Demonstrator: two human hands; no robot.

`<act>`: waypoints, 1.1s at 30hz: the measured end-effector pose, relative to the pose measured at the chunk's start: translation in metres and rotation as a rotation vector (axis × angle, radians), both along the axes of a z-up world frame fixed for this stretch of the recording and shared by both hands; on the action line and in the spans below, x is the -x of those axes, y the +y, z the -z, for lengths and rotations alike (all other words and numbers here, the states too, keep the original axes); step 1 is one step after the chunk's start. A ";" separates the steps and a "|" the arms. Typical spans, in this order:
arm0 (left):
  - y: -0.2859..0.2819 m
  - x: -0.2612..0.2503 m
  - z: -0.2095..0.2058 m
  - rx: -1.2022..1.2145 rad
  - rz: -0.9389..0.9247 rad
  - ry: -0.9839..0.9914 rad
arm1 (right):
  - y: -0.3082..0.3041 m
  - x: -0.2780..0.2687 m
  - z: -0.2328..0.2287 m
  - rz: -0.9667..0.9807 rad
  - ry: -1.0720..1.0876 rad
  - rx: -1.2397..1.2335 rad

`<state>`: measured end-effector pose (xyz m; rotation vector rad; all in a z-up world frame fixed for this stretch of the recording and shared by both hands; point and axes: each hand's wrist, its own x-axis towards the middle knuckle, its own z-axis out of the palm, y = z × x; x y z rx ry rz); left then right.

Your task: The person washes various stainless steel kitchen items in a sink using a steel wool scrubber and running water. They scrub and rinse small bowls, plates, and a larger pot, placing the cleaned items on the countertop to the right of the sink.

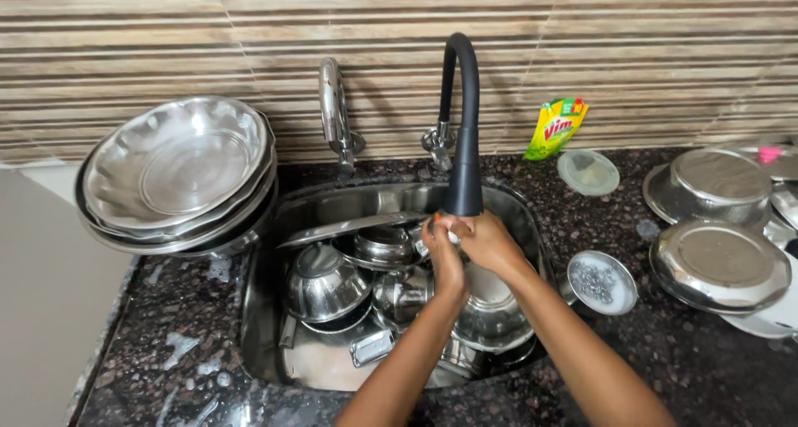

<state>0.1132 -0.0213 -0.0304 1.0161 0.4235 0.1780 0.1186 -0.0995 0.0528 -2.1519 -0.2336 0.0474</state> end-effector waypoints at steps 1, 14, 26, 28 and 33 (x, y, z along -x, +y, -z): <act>0.002 -0.008 0.010 0.001 0.004 0.008 | 0.001 0.014 -0.009 0.004 0.008 0.001; 0.044 0.008 -0.032 0.582 0.288 -0.175 | 0.005 0.069 -0.029 -0.268 -0.209 0.289; 0.060 0.029 -0.024 0.530 0.147 -0.008 | -0.010 0.070 0.012 -0.374 -0.412 0.329; 0.069 0.033 -0.030 0.491 0.219 0.057 | -0.015 0.068 0.015 -0.430 -0.452 0.351; 0.044 0.033 -0.021 0.528 0.044 -0.018 | 0.008 0.074 0.018 -0.262 -0.450 0.428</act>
